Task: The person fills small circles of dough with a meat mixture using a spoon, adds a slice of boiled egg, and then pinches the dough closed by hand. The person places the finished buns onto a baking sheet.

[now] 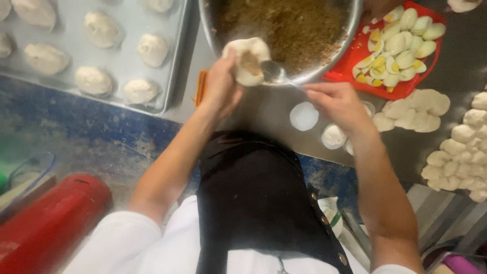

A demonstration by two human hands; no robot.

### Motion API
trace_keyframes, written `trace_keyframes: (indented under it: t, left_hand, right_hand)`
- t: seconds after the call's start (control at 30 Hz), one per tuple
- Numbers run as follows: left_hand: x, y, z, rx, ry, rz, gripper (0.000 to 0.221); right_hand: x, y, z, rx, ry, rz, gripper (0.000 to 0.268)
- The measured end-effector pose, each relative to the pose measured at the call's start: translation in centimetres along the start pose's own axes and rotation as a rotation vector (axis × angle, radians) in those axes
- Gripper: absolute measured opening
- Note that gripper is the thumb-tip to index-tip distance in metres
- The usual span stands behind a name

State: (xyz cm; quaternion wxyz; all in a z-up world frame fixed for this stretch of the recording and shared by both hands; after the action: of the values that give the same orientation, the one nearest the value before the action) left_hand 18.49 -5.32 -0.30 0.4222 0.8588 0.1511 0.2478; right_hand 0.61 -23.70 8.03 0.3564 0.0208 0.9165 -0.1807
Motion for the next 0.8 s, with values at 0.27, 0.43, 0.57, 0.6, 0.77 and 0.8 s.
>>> trace_keyframes:
  t: [0.27,0.43,0.57,0.6,0.77,0.8]
  left_hand:
    - [0.7,-0.8,-5.9,0.025,-0.199,0.270,0.043]
    - [-2.9,-4.1,-9.0,0.166,-0.323,0.244,0.042]
    - [-1.6,-5.8,-7.2,0.238,-0.077,0.109,0.041]
    - [-1.0,-5.6,-6.4,0.226,-0.006,0.076,0.040]
    - [0.3,-3.9,-6.8,0.196,-0.032,0.124,0.039]
    - [0.3,-3.3,-6.9,0.173,-0.082,0.116,0.038]
  right_hand:
    - [-3.8,-0.5,0.1,0.533,-0.418,-0.771,0.035]
    - [-4.4,4.2,3.1,0.375,-0.384,-1.191,0.027]
    - [-2.8,4.2,4.0,0.225,-0.395,-1.077,0.028]
    - [-3.3,3.8,3.6,0.210,-0.540,-0.867,0.024]
    - [-1.0,2.2,3.6,-0.003,-0.206,-0.342,0.029]
    - [-1.6,1.9,2.6,0.004,-0.253,-0.234,0.028]
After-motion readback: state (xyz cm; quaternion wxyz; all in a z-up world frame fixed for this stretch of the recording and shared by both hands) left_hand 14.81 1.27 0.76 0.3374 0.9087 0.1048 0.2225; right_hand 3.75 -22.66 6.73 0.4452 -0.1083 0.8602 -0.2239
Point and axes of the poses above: each hand's wrist, its own z-axis towards the middle knuckle, its own y-axis out of the palm, x = y × z, the point moved 8 cm from there along z, towards the middle knuckle, and after that the axes turned 11 degrees about -z, right-handed, at the moved point
